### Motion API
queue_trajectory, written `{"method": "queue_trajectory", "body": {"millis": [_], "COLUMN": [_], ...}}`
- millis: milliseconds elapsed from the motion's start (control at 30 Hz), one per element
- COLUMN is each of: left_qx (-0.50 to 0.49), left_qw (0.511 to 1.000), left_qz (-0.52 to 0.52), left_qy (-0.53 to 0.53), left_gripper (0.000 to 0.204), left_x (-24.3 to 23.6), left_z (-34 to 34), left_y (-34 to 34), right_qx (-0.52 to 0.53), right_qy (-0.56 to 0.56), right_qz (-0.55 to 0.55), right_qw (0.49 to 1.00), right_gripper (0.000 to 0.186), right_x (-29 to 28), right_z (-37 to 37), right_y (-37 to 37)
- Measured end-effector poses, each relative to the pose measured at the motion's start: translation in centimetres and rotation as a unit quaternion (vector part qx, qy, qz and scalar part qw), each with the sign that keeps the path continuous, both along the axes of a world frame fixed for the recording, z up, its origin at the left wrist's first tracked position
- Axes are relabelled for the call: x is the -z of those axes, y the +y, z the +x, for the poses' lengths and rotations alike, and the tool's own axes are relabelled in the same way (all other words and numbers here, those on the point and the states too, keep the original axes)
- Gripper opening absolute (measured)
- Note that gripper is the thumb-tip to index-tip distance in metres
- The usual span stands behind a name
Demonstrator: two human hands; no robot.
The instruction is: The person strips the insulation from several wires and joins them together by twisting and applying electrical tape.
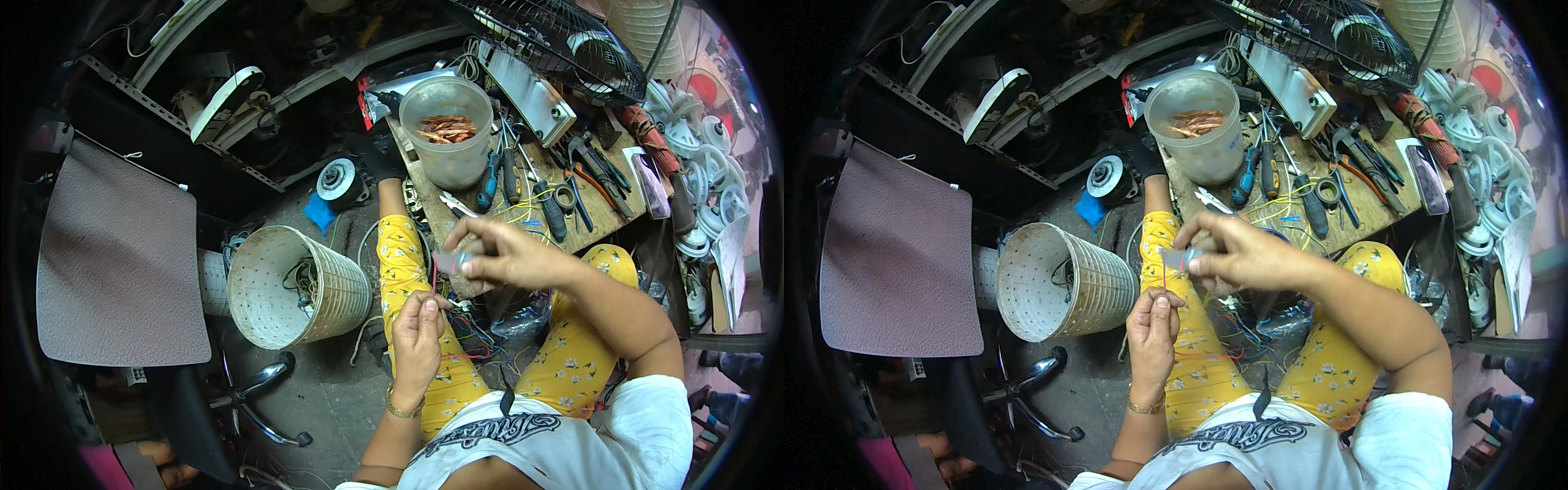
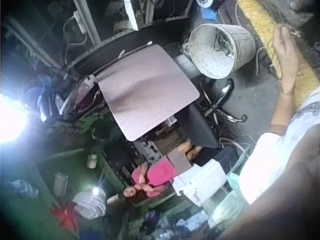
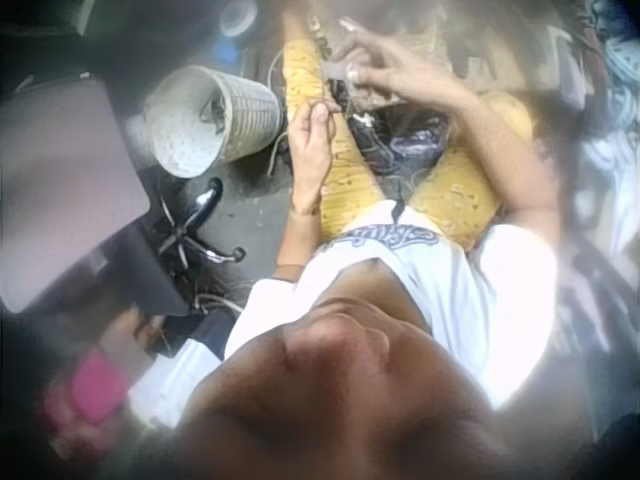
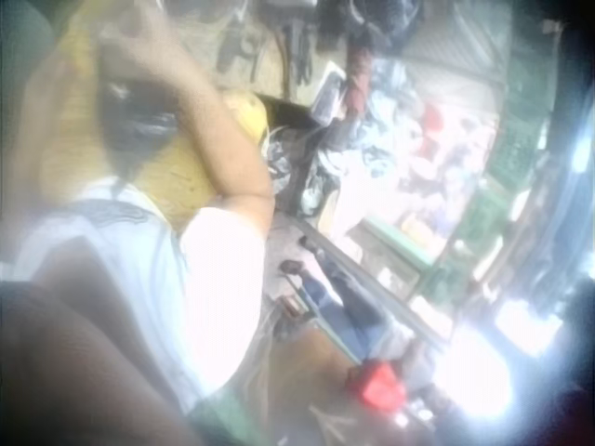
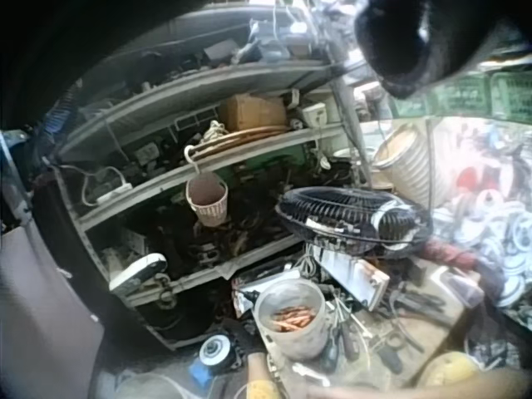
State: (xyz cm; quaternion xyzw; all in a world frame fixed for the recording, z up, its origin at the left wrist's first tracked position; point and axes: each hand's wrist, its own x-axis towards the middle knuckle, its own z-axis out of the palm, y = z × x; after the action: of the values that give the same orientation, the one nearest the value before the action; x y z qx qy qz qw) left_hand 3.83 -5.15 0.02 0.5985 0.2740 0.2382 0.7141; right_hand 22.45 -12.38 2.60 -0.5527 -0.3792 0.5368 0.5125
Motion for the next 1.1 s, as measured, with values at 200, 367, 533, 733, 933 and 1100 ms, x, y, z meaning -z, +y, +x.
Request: {"method": "queue_trajectory", "body": {"millis": [200, 367, 533, 733, 933, 1100], "left_qx": [0.014, 0.015, 0.016, 0.022, 0.022, 0.002], "left_qw": [1.0, 1.0, 1.0, 1.0, 1.0, 1.0], "left_qz": [-0.012, -0.016, -0.006, 0.01, 0.003, -0.018], "left_qy": [-0.015, -0.011, -0.009, -0.009, 0.006, -0.008], "left_gripper": [0.025, 0.025, 0.024, 0.022, 0.022, 0.022], "left_x": [0.0, -0.1, 0.1, -0.2, 1.0, 0.5], "left_z": [-0.1, 0.0, -0.3, -0.5, -1.9, -1.9], "left_y": [-0.6, -0.6, -0.5, -0.7, -1.0, -0.6], "right_qx": [-0.04, -0.047, -0.036, -0.014, 0.124, 0.151], "right_qy": [0.01, -0.032, -0.035, 0.02, 0.042, -0.027], "right_qz": [0.065, 0.062, 0.063, 0.035, 0.054, 0.032], "right_qw": [0.997, 0.996, 0.997, 0.999, 0.99, 0.988], "right_gripper": [0.023, 0.019, 0.017, 0.014, 0.018, 0.026], "right_x": [1.0, 0.6, 0.7, 0.3, -0.8, -0.7], "right_z": [-1.5, -1.4, -1.4, -1.4, 2.5, 2.3], "right_y": [0.4, 0.3, 0.3, 0.3, 0.1, 0.5]}}
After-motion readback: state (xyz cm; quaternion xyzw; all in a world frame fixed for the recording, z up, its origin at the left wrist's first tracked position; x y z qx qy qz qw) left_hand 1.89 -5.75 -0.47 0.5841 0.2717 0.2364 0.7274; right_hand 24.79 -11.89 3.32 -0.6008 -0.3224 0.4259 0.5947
